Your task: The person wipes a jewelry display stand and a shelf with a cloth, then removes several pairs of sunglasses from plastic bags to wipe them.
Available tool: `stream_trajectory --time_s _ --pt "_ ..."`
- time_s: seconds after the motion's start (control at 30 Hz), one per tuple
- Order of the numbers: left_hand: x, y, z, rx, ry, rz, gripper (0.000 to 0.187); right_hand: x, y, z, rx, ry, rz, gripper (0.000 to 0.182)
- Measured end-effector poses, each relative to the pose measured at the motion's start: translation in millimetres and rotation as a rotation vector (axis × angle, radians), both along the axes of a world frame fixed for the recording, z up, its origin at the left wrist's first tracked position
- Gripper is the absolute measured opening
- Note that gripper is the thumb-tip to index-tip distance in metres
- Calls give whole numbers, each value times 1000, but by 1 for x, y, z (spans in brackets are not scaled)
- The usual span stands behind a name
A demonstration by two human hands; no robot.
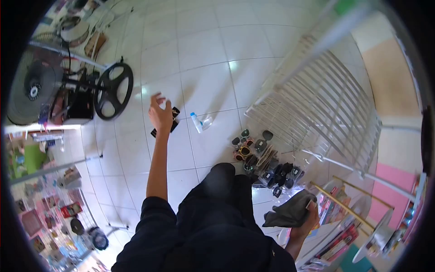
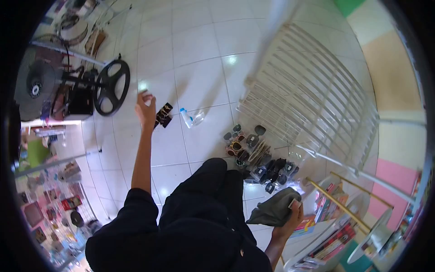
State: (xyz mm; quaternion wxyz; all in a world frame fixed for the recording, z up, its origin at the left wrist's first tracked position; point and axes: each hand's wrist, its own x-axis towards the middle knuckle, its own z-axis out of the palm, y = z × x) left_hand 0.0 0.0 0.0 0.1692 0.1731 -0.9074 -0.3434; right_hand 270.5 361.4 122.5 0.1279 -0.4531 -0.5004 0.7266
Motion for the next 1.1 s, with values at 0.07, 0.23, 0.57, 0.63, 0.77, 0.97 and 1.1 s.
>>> stream_trajectory --time_s 0.07,0.23,0.57,0.63,0.77,0.97,1.1 --pt "42 -17 -65 -3 -174 173 37 8 12 11 33 -96 -40 21" --pt "57 -79 -233 800 -408 889 44 -31 -7 -36 87 -174 186 23" --pt "33 -118 -236 -604 -637 288 87 -51 1 -59 207 -393 259 25" --pt "17 -135 -239 -579 -697 217 86 -56 -1 -65 229 -405 252 24" --pt "-1 -156 -247 -233 -917 -15 83 -57 2 -75 227 -479 249 27" --pt "-2 -149 -258 25 -1075 -69 79 -61 0 -83 257 -515 161 27" --pt "3 -140 -272 696 -1118 55 71 -57 5 -90 276 -513 160 27"
